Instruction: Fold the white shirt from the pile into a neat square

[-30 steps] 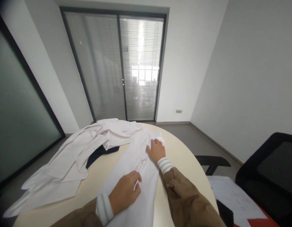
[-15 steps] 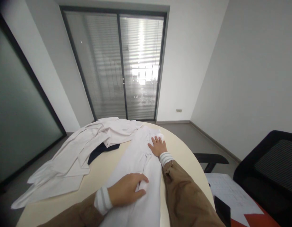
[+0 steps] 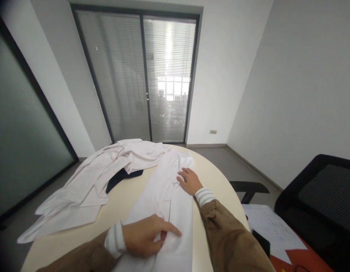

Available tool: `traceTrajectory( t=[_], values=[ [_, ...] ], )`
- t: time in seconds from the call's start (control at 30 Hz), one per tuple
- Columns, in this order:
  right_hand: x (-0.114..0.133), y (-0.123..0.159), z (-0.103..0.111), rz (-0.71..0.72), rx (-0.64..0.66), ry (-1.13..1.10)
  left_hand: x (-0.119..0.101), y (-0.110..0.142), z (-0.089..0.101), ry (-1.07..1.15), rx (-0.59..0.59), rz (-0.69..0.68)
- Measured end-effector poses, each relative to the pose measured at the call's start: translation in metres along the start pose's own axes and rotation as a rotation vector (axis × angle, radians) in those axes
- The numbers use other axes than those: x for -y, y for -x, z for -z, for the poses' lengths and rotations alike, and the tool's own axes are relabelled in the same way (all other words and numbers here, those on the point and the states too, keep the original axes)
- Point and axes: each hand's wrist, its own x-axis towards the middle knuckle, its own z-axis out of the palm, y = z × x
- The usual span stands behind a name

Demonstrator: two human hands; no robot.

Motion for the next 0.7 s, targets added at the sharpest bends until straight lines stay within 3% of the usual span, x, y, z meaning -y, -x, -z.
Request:
traceTrajectory(
  t=[0.17, 0.33, 0.43, 0.57, 0.7],
  values=[
    [-0.002, 0.008, 0.003, -0.041, 0.177, 0.024, -0.003, 0.0, -0.001, -0.033, 0.047, -0.103],
    [-0.002, 0.007, 0.004, -0.06, 0.217, 0.039, -0.011, 0.006, 0.012, -0.136, -0.033, -0.101],
    [-0.003, 0.006, 0.003, -0.062, 0.218, 0.042, -0.021, 0.008, 0.011, -0.231, -0.019, -0.181],
    [-0.005, 0.004, 0.001, -0.052, 0.231, 0.042, -0.023, 0.002, -0.017, -0.102, 0.104, -0.218],
    [-0.007, -0.002, 0.0, -0.056, 0.24, 0.046, -0.008, -0.002, -0.056, -0.013, 0.179, -0.294]
  ],
)
